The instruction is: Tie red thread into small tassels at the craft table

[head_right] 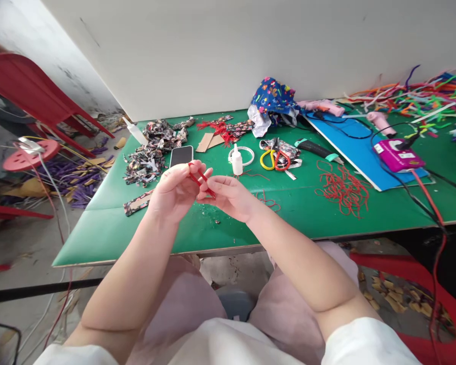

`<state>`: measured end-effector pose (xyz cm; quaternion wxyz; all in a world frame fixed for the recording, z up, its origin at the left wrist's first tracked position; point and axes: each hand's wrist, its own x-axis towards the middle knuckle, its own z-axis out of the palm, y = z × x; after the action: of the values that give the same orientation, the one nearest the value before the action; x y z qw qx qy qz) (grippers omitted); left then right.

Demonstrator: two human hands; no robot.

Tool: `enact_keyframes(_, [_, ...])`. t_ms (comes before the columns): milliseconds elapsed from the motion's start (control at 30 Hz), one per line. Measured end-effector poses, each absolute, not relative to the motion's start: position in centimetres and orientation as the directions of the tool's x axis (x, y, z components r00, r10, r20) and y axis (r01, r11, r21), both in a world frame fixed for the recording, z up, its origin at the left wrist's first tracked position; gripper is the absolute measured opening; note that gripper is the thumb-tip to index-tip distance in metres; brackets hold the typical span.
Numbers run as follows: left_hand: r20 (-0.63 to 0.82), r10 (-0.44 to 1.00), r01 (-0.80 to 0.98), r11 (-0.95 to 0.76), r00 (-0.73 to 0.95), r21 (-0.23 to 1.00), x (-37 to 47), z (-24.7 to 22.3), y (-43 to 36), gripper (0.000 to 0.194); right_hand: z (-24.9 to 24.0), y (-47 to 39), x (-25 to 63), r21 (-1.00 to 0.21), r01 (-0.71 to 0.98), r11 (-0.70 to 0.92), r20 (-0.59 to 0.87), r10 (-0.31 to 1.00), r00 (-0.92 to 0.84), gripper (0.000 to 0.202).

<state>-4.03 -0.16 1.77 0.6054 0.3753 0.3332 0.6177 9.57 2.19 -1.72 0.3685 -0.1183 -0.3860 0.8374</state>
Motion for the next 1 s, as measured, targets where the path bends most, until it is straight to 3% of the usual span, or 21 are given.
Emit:
enact_keyframes(267, [0.090,0.993,-0.484,-0.117,-0.079,0.867,-4.5,1.1,0.5,0.010,-2.6,2.1,8.9,-0.682,-0.523,-0.511,-0.021,0.729,-0.684,0.016])
enact_keyframes(367, [0.111,0.987,-0.460,-0.154,-0.119,0.874,-4.9,1.0,0.8,0.011,-3.1,2.5,8.7,-0.727,-0.458,-0.512,-0.101,0.739,-0.667,0.022])
enact_keyframes(433, [0.147,0.976,-0.418,-0.202,-0.159,0.886,-5.2,1.1,0.9,0.010,-3.2,2.8,8.8,-0.850,-0.338,-0.404,-0.140,0.792,-0.595,0.024])
enact_keyframes(500, [0.180,0.964,-0.334,-0.238,-0.195,0.912,-5.3,1.2,0.9,0.010,-2.9,3.2,9.2,-0.974,-0.152,-0.167,-0.085,0.894,-0.441,0.025])
enact_keyframes(567, [0.208,0.956,-0.231,-0.254,-0.205,0.939,-5.1,1.3,0.7,0.009,-2.3,3.4,9.7,-0.998,0.001,0.069,0.065,0.949,-0.307,0.030])
enact_keyframes(667, [0.224,0.959,-0.125,-0.247,-0.171,0.961,-4.4,1.3,0.3,0.009,-1.3,3.3,10.2,-0.975,0.060,0.213,0.187,0.938,-0.292,0.029])
enact_keyframes(1000, [0.140,0.986,-0.155,-0.154,-0.095,0.976,-3.1,0.9,-0.1,0.012,-1.2,3.0,10.3,-0.994,-0.053,0.093,0.107,0.892,-0.439,0.025])
